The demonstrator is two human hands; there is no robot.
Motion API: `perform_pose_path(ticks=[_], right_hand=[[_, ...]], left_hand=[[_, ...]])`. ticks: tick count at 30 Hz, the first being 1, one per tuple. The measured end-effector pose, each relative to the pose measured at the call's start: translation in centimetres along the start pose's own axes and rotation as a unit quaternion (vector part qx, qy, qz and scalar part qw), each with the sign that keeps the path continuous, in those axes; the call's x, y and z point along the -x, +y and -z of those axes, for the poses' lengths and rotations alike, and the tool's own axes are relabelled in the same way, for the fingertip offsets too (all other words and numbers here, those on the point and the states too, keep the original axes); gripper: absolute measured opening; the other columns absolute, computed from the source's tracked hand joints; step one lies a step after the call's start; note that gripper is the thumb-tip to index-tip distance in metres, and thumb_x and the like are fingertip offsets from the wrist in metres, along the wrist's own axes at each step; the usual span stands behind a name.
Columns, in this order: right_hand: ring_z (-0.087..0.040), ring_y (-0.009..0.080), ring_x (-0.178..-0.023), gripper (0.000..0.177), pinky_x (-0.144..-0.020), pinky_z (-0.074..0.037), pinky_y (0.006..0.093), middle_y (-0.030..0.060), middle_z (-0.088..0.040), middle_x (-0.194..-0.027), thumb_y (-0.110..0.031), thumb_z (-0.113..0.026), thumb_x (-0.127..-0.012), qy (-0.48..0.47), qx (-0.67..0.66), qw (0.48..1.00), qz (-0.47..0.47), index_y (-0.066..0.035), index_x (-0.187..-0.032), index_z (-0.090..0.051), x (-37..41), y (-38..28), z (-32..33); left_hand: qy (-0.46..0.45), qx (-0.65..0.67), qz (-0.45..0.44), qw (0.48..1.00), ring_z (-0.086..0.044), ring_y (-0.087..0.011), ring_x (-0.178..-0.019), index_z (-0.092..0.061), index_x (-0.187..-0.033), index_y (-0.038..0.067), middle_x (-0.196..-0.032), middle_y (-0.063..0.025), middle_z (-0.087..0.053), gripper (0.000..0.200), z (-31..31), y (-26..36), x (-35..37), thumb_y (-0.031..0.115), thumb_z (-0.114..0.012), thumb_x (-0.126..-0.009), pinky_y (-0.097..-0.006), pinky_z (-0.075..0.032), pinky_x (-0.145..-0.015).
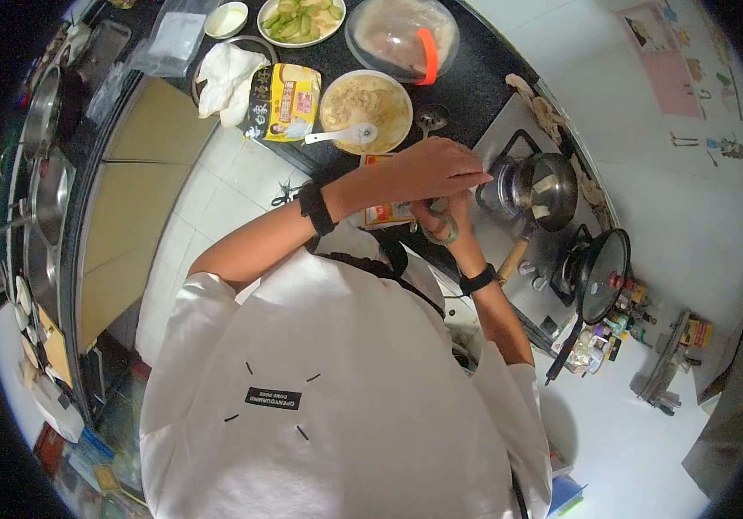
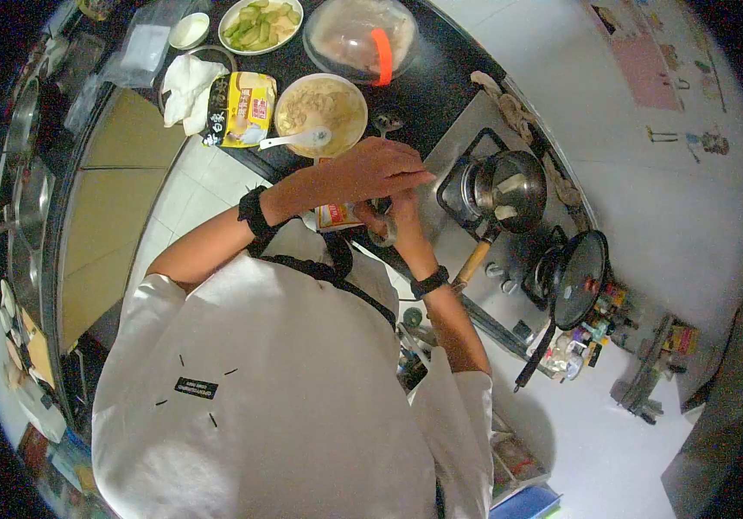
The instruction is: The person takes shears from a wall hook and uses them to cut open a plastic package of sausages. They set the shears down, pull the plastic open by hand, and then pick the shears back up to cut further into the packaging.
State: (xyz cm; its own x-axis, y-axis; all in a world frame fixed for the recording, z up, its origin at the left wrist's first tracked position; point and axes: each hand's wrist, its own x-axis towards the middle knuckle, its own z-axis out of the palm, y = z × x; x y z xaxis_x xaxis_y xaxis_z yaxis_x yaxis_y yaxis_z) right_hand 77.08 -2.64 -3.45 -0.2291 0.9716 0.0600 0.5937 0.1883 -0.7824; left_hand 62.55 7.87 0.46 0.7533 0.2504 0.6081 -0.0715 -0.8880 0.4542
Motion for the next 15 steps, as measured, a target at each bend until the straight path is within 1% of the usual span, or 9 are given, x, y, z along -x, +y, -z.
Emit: perform_pose_path(ticks=[2, 3, 5, 6, 8, 11, 12, 14, 15], right_hand=[[-0.064, 0.027, -0.074, 0.037, -0.066, -0.048, 0.0359, 0.0116, -0.065, -0.084, -0.022, -0.073, -0.063, 0.092, 0.068, 0.991, 0.071, -0.004, -0.094, -0.063, -0.5, 0.7, -0.4], [-0.064, 0.027, -0.074, 0.037, -0.066, -0.048, 0.0359, 0.0116, -0.065, -0.084, -0.022, -0.073, -0.063, 0.089, 0.067, 0.991, 0.071, -0.004, -0.094, -0.063, -0.7, 0.4, -0.3], [-0.063, 0.0258, -0.072, 0.04, -0.065, -0.048, 0.0335, 0.01, -0.065, -0.084, -0.024, -0.077, -0.062, 0.147, 0.213, 0.95, 0.173, -0.004, -0.094, -0.064, -1.1, -0.2, -0.1], [-0.063, 0.0258, -0.072, 0.04, -0.065, -0.048, 0.0335, 0.01, -0.065, -0.084, -0.024, -0.077, -0.062, 0.146, 0.212, 0.951, 0.174, -0.004, -0.094, -0.064, -0.9, 0.5, -0.3], [-0.062, 0.0268, -0.073, 0.041, -0.067, -0.047, 0.0343, 0.0086, -0.065, -0.083, -0.025, -0.079, -0.061, 0.12, 0.104, 0.986, 0.056, -0.005, -0.094, -0.064, -0.1, 2.6, -0.9], [-0.062, 0.0261, -0.076, 0.038, -0.07, -0.047, 0.0358, 0.0082, -0.065, -0.082, -0.023, -0.079, -0.062, 0.125, 0.154, 0.975, 0.098, -0.005, -0.093, -0.065, -0.8, -1.4, 0.3], [-0.062, 0.0261, -0.076, 0.038, -0.07, -0.047, 0.0358, 0.0082, -0.065, -0.082, -0.023, -0.079, -0.062, 0.125, 0.154, 0.975, 0.098, -0.005, -0.093, -0.065, -0.7, -1.1, 0.1], [-0.062, 0.026, -0.084, 0.037, -0.077, -0.047, 0.0383, 0.0076, -0.064, -0.083, -0.021, -0.079, -0.064, 0.108, 0.058, 0.992, 0.023, -0.005, -0.094, -0.064, -0.4, -0.2, -0.3], [-0.062, 0.026, -0.084, 0.037, -0.077, -0.047, 0.0383, 0.0076, -0.064, -0.083, -0.021, -0.079, -0.064, 0.108, 0.058, 0.992, 0.022, -0.005, -0.094, -0.064, -0.2, -0.4, -0.5]], left_hand=[[-0.034, -0.004, -0.017, 0.999, -0.059, -0.0319, -0.093, -0.051, -0.12, 0.002, -0.102, -0.0137, -0.058, 0.073, 1.1, 0.5, -0.1, 0.034, -0.07, -0.057, -0.04, -0.052, -0.076], [-0.033, -0.004, -0.015, 0.999, -0.059, -0.0319, -0.093, -0.051, -0.12, 0.002, -0.102, -0.0137, -0.058, 0.073, 1.3, 0.7, -0.1, 0.034, -0.07, -0.057, -0.04, -0.052, -0.076], [-0.006, -0.04, -0.052, 0.998, -0.058, -0.0323, -0.096, -0.051, -0.122, 0.002, -0.103, -0.0138, -0.058, 0.087, 1.6, 1.3, 0.0, 0.039, -0.075, -0.046, -0.0403, -0.052, -0.078], [-0.006, -0.041, -0.05, 0.998, -0.058, -0.0323, -0.096, -0.051, -0.122, 0.002, -0.103, -0.0138, -0.058, 0.087, 1.5, 1.2, 0.1, 0.039, -0.075, -0.046, -0.0403, -0.052, -0.078], [-0.026, -0.027, -0.044, 0.998, -0.057, -0.0322, -0.099, -0.05, -0.123, 0.002, -0.104, -0.0139, -0.057, 0.091, 1.3, 1.0, 0.0, 0.039, -0.076, -0.044, -0.0395, -0.051, -0.081], [-0.028, -0.034, -0.049, 0.998, -0.057, -0.0321, -0.1, -0.049, -0.123, 0.003, -0.108, -0.0137, -0.056, 0.089, 2.3, 1.6, -0.2, 0.037, -0.077, -0.046, -0.0382, -0.051, -0.083], [-0.028, -0.035, -0.049, 0.998, -0.057, -0.0321, -0.1, -0.049, -0.123, 0.003, -0.108, -0.0137, -0.056, 0.089, 2.4, 1.6, -0.2, 0.037, -0.077, -0.046, -0.0382, -0.051, -0.083], [-0.05, -0.027, -0.03, 0.998, -0.057, -0.0305, -0.1, -0.051, -0.121, 0.005, -0.108, -0.0119, -0.057, 0.08, 2.6, 1.7, -0.3, 0.032, -0.076, -0.051, -0.0364, -0.05, -0.084], [-0.051, -0.026, -0.03, 0.998, -0.057, -0.0305, -0.1, -0.051, -0.121, 0.005, -0.108, -0.0119, -0.057, 0.08, 2.3, 1.8, -0.3, 0.032, -0.076, -0.051, -0.0364, -0.05, -0.084]])
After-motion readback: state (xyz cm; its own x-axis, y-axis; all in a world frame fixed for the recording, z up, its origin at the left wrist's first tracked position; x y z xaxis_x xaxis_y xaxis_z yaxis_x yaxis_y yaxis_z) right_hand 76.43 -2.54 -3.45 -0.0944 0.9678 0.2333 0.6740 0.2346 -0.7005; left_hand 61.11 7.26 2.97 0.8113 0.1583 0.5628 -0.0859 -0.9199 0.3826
